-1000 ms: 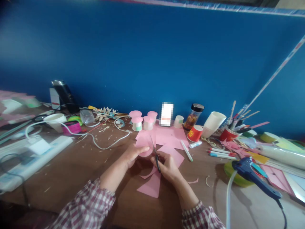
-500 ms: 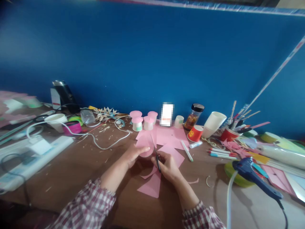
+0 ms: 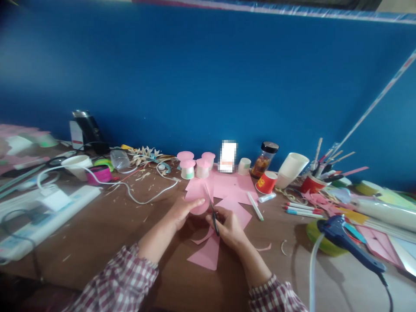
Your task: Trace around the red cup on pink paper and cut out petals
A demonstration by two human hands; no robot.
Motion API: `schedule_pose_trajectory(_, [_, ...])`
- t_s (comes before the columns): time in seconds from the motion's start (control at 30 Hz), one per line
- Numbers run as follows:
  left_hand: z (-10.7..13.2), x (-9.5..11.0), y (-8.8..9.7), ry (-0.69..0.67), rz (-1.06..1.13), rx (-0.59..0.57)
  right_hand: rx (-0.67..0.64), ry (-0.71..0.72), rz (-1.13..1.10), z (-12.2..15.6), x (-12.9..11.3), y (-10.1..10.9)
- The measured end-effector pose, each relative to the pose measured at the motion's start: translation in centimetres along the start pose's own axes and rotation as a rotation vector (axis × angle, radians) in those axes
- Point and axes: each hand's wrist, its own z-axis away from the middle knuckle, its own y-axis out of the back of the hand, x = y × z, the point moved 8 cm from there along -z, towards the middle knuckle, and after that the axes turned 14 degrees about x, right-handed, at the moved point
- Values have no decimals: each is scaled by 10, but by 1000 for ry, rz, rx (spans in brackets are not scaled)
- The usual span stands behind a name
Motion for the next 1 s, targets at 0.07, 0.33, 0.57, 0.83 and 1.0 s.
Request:
schedule_pose_trajectory(0.07, [2, 3, 0, -15, -4, -20, -1, -5, -4, 0, 1, 0])
schedule_pose_trajectory(0.33, [3, 4, -4, -27, -38, -72, -12, 4, -15, -1, 2, -1])
schedule_pose_trajectory(0.57, [6, 7, -3, -35, -10, -72, -18, 13, -5, 0, 1, -1])
schedule_pose_trajectory(0.83, [7, 9, -4, -38, -33, -81, -8, -6, -2, 0, 2, -1])
schedule_pose_trajectory(1.0, [4, 6, -1, -34, -34, -78, 0, 2, 9, 0, -1, 1])
